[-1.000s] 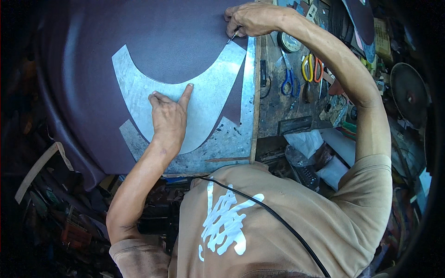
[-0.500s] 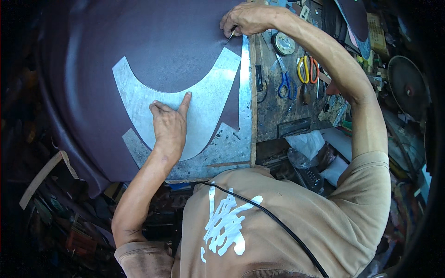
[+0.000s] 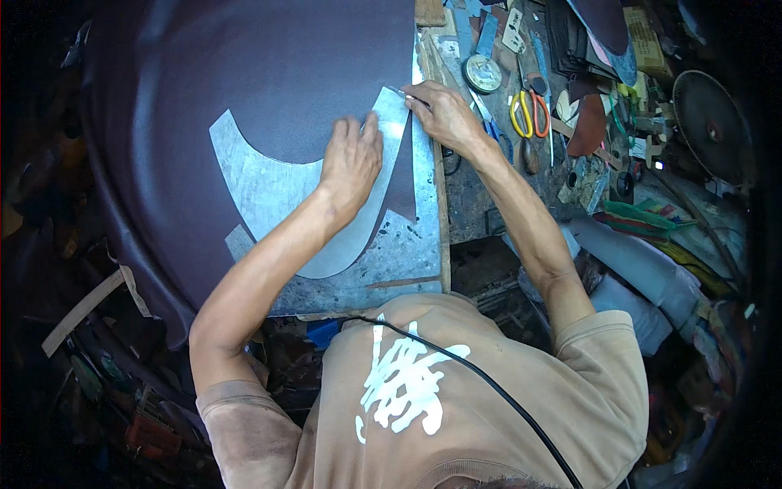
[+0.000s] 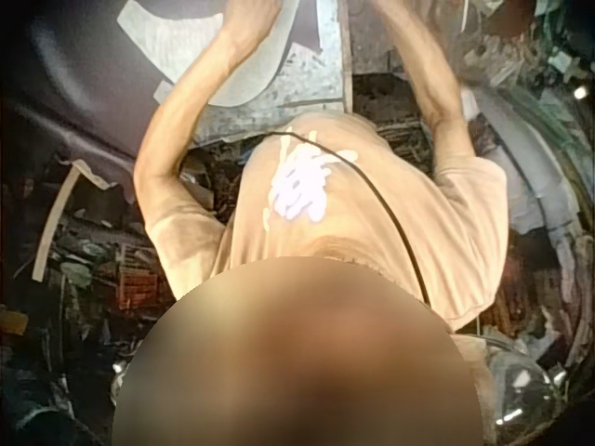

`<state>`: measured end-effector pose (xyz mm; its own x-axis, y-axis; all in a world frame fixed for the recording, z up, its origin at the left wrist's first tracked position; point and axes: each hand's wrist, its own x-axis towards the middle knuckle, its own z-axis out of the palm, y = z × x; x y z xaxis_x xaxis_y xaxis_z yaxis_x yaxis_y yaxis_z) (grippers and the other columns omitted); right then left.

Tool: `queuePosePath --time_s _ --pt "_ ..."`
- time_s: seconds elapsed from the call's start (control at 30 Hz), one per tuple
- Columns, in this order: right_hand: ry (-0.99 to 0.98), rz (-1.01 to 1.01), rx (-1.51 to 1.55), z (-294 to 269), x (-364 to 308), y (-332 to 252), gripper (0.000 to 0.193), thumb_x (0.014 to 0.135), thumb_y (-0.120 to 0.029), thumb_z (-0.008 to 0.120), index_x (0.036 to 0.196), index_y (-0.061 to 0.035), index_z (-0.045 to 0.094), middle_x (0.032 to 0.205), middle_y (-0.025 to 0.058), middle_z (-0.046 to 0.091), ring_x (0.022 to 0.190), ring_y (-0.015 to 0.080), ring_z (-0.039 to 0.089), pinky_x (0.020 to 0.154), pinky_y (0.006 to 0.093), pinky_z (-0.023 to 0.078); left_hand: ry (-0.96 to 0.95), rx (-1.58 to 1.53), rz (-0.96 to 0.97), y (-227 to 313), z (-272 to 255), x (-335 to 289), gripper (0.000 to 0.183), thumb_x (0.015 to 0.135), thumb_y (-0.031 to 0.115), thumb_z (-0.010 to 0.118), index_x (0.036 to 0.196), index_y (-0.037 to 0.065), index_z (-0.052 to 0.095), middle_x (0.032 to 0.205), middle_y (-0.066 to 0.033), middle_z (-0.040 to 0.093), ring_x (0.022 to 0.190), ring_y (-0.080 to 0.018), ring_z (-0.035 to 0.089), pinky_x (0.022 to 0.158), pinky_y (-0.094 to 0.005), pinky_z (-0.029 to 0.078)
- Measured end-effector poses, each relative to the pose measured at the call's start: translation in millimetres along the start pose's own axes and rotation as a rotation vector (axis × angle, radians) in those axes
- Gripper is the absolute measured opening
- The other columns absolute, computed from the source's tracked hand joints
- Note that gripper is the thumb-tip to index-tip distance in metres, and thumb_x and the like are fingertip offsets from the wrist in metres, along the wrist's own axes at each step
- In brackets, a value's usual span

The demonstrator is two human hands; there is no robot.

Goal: Cutting shoe components from a large sheet of leather using a metal template and a hand-held knife.

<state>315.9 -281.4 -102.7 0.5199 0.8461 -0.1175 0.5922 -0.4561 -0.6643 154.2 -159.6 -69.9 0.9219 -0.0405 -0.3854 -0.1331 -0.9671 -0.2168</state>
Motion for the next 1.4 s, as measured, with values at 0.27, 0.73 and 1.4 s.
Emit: queuePosePath --time_s 0.27,0.73,1.4 --pt "0.052 -0.026 -0.067 9.4 6.3 1.5 0.028 0.091 -0.016 0.055 0.112 -0.0006 0.066 0.102 0.0199 0.064 0.092 0.0382 0.064 0.083 0.0457 0.051 -0.177 0.016 0.074 -10.1 -12.0 28.3 0.08 0.08 0.02 0.067 0.15 0.013 0.029 0.155 -0.0109 0.027 0.14 -0.0343 0.029 0.109 -0.042 0.031" --pt "-0.033 0.03 -0.166 -4.0 1.4 -7.7 0.027 0.091 -0.015 0.055 0.112 -0.0001 0.066 0.097 0.0234 0.064 0.088 0.0405 0.064 0.08 0.0462 0.051 -0.215 0.011 0.087 -12.4 -16.6 31.0 0.081 0.082 0.02 0.066 0.151 0.013 0.025 0.156 -0.0114 0.024 0.139 -0.0372 0.031 0.111 -0.0444 0.03" --pt "0.165 0.246 0.114 -13.1 -44.6 -12.1 0.036 0.09 -0.014 0.059 0.121 0.0044 0.06 0.103 0.0225 0.067 0.099 0.0334 0.065 0.088 0.0419 0.048 -0.068 -0.076 0.184 -21.0 -4.3 37.6 0.096 0.065 0.044 0.083 0.14 0.004 0.039 0.145 -0.0172 0.037 0.134 -0.0373 0.036 0.106 -0.0468 0.035"
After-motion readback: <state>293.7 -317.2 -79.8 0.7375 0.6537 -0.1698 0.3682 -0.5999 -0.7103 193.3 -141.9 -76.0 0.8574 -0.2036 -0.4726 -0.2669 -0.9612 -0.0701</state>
